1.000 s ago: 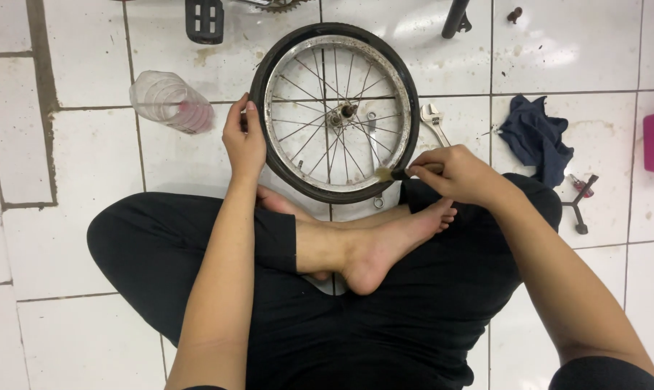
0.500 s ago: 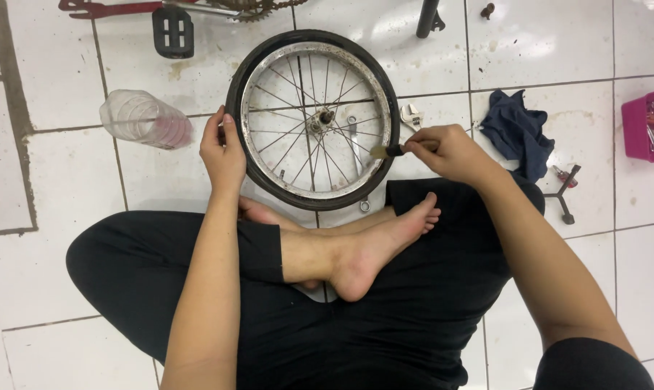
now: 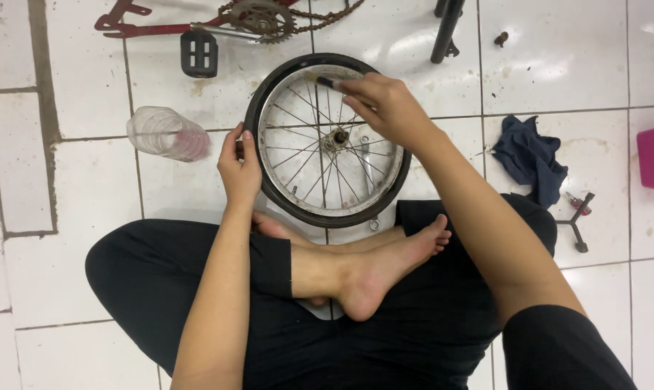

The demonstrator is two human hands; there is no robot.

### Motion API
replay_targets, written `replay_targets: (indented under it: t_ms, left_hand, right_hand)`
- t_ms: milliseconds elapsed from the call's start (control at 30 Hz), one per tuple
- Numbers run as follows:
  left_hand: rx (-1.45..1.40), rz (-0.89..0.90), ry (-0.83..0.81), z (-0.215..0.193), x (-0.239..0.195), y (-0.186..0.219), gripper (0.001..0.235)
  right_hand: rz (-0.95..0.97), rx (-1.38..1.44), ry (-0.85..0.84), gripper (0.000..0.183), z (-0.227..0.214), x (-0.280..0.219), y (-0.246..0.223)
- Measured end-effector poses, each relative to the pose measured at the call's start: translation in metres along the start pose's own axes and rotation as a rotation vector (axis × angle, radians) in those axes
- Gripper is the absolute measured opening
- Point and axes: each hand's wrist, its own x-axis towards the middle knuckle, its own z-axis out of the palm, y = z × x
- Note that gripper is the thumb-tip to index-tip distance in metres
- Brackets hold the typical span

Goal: Cleaning a bicycle wheel using a brush and a cloth

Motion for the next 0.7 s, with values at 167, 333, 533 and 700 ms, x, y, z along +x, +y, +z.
replay_targets:
  t_ms: [167,333,533,700]
  left_hand:
    - [-0.005,-0.018,0.006,0.003,0.002,-0.005,0.028]
    - [-0.013,-0.096,-0.051,-0.005,-0.005,0.028,0.035]
    - [-0.001,-0.055,-0.033,0.0,-0.003,0.021,0.033]
    - [0.032,-0.015,0.015,0.003,0.0,0.001,0.026]
  right_hand:
    - [-0.052,-0.05,-0.021,0.015,0.034,0.011,0.035]
    - [0.039,-0.219,-0.211,0.023,0.006,0.001,0.053]
    - [0.104,-0.306,-0.198,0.018,-0.033,-0.025,0.064]
    - [0.243,-0.418,-0.219,0.014,-0.045,-0.058,0.077]
